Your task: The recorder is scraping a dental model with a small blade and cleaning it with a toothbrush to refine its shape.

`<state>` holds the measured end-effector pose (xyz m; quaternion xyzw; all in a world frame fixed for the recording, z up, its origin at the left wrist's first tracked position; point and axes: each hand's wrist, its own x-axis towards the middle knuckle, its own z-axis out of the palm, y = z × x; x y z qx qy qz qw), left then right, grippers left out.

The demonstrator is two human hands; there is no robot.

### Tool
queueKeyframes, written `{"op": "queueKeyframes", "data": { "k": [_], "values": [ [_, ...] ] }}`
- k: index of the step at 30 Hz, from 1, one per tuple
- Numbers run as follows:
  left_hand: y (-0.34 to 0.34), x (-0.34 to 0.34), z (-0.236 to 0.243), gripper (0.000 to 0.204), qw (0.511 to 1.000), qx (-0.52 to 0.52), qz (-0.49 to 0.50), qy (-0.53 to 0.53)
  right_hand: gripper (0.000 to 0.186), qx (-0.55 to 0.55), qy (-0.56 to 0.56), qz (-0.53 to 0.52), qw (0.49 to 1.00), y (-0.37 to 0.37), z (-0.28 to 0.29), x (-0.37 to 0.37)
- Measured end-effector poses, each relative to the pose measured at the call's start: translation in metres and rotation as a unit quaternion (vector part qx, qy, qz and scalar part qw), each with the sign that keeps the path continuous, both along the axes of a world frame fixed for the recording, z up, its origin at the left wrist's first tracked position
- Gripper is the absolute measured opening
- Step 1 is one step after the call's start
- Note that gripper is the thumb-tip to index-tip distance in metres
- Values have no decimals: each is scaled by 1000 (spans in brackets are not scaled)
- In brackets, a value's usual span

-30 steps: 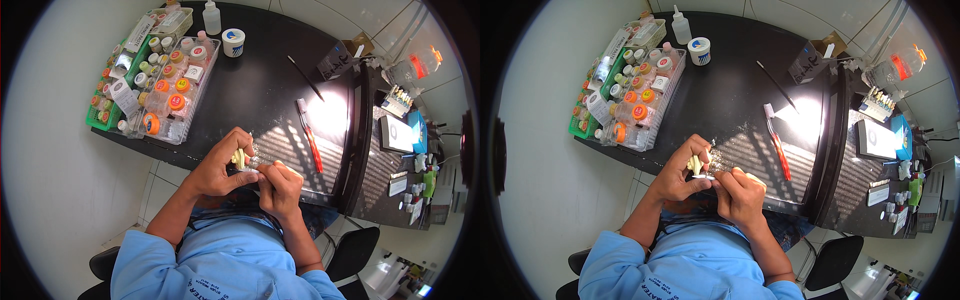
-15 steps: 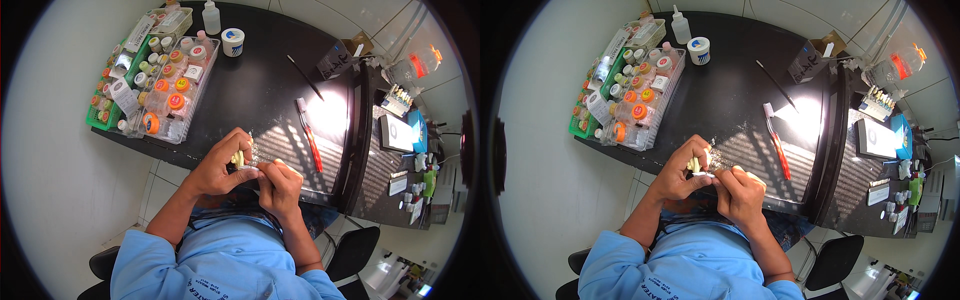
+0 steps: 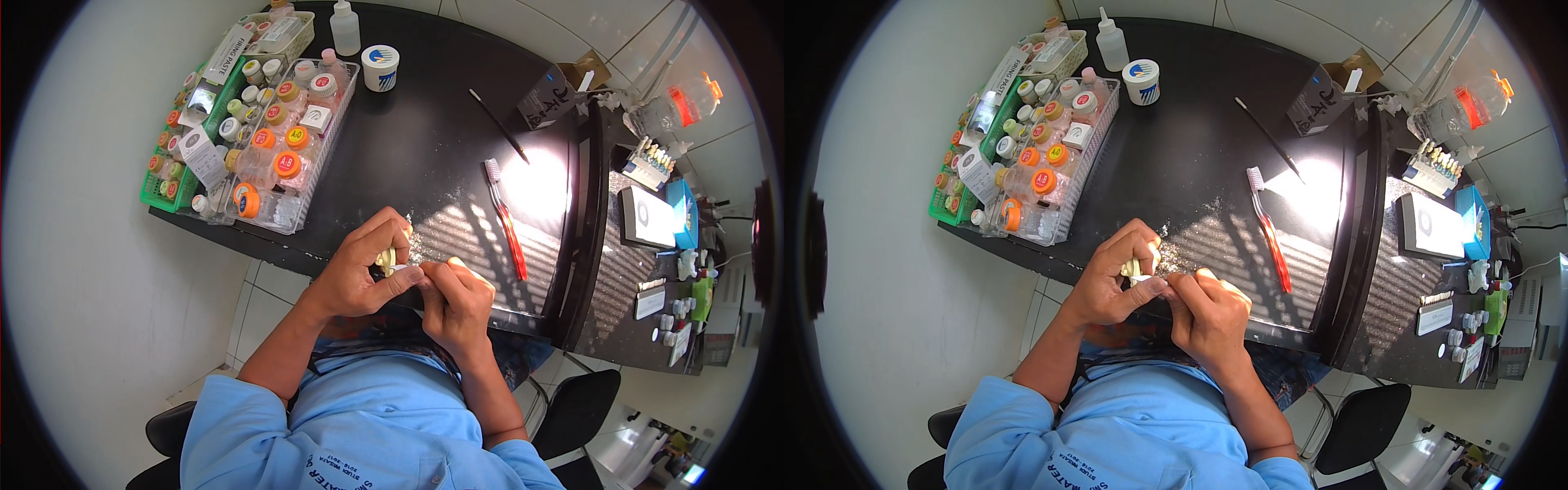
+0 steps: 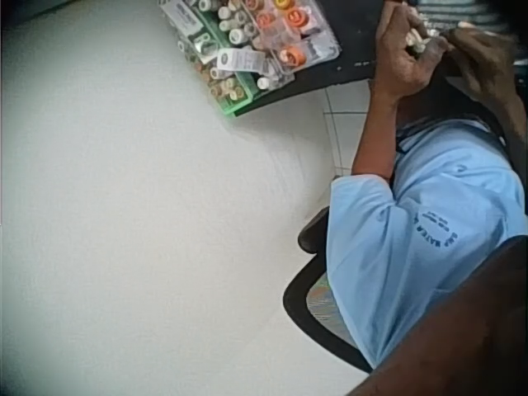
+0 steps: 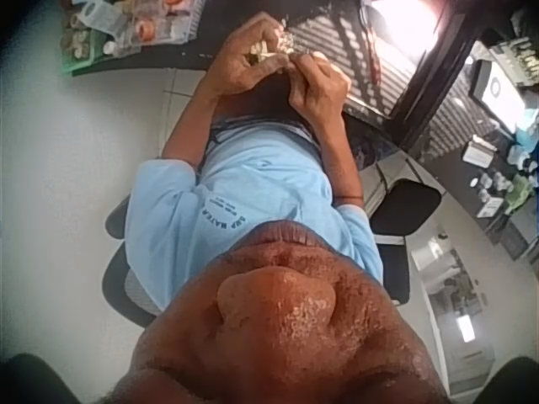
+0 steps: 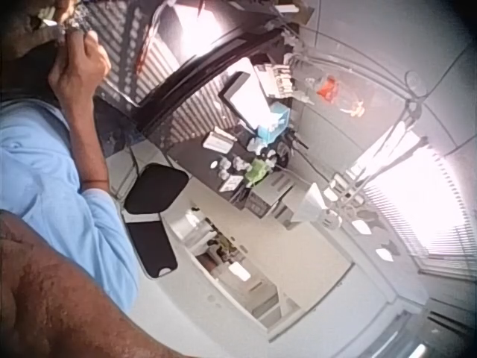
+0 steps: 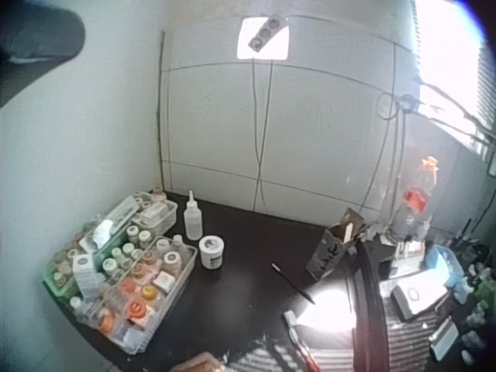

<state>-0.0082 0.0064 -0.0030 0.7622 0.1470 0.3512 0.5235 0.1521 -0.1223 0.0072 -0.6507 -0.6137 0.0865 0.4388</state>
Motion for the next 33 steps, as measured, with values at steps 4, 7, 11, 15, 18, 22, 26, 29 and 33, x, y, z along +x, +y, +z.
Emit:
{"op": "queueKeyframes", "data": {
  "k": [4, 7, 11, 15, 18, 22, 26, 29, 33],
  "values": [
    [0, 2, 2, 37, 1000, -8, -4, -10, 9, 21, 5, 4, 1000, 0, -3, 2],
    [-1, 1, 2, 40, 1000, -16, -8, -8, 9, 15, 5, 13, 1000, 0, -2, 3],
    [-2, 2, 2, 42, 999, -35, -6, -8, 10, 18, 9, 14, 1000, 0, -3, 3],
    [0, 1, 1, 42, 999, -32, -9, -2, 10, 19, 10, 13, 1000, 1, -3, 3],
    [2, 1, 0, 39, 1000, -7, -11, -4, 10, 21, 6, 6, 1000, 1, -3, 2],
    [1, 1, 1, 36, 1000, 11, -12, -7, 10, 18, 5, 2, 1000, 1, -6, 2],
    [1, 2, 1, 35, 1000, 11, -8, -11, 10, 19, -1, 0, 1000, 1, -7, 2],
    [-1, 2, 2, 34, 1000, 3, 5, -12, 7, 6, -2, 4, 1000, 1, -2, 2],
    [-1, 2, 2, 33, 1000, 11, 9, -10, 6, -4, 1, 5, 1000, 1, 0, 1]
  ]
}}
